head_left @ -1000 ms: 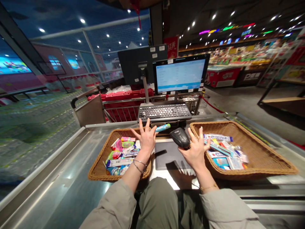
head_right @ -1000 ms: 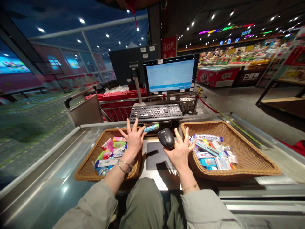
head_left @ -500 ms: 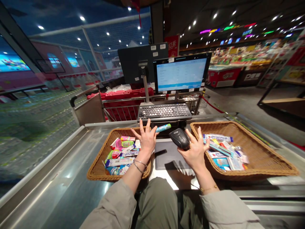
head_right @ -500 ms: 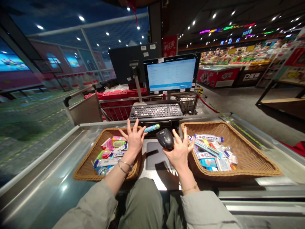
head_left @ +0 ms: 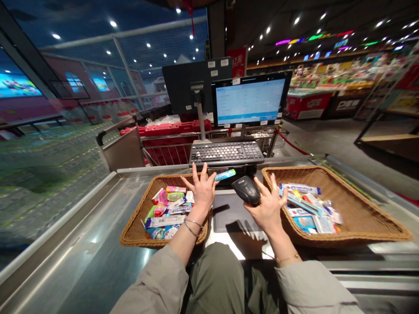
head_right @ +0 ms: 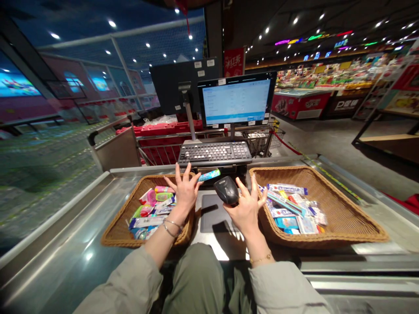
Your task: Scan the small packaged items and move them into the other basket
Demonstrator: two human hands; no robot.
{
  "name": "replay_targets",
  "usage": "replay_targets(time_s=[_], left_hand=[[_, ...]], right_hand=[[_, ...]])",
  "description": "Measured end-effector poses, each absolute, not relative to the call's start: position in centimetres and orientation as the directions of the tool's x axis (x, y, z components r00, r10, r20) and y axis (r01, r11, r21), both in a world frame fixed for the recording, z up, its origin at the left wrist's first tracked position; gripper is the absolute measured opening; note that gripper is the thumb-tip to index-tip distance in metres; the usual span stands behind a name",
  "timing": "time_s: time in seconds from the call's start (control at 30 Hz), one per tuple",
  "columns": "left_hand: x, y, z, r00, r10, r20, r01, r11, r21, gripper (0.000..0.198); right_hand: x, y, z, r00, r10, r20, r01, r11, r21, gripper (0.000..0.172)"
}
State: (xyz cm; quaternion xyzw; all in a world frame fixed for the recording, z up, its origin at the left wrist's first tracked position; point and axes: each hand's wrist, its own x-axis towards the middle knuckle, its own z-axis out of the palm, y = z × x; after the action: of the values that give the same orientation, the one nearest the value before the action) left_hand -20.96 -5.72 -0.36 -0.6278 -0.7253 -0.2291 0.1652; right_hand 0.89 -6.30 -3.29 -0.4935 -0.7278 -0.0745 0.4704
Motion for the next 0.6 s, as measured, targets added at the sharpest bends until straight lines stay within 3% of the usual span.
replay_targets(time_s=[0.6], left_hand=[[-20.2,-6.0,0.6,-0.136,0.825,0.549,0.989,0.076,0.13,0.035]], right_hand=[[1.4,-6.5,-2.7,-0.033,0.642,0.766,0.816,0.46,-0.35,0.016]])
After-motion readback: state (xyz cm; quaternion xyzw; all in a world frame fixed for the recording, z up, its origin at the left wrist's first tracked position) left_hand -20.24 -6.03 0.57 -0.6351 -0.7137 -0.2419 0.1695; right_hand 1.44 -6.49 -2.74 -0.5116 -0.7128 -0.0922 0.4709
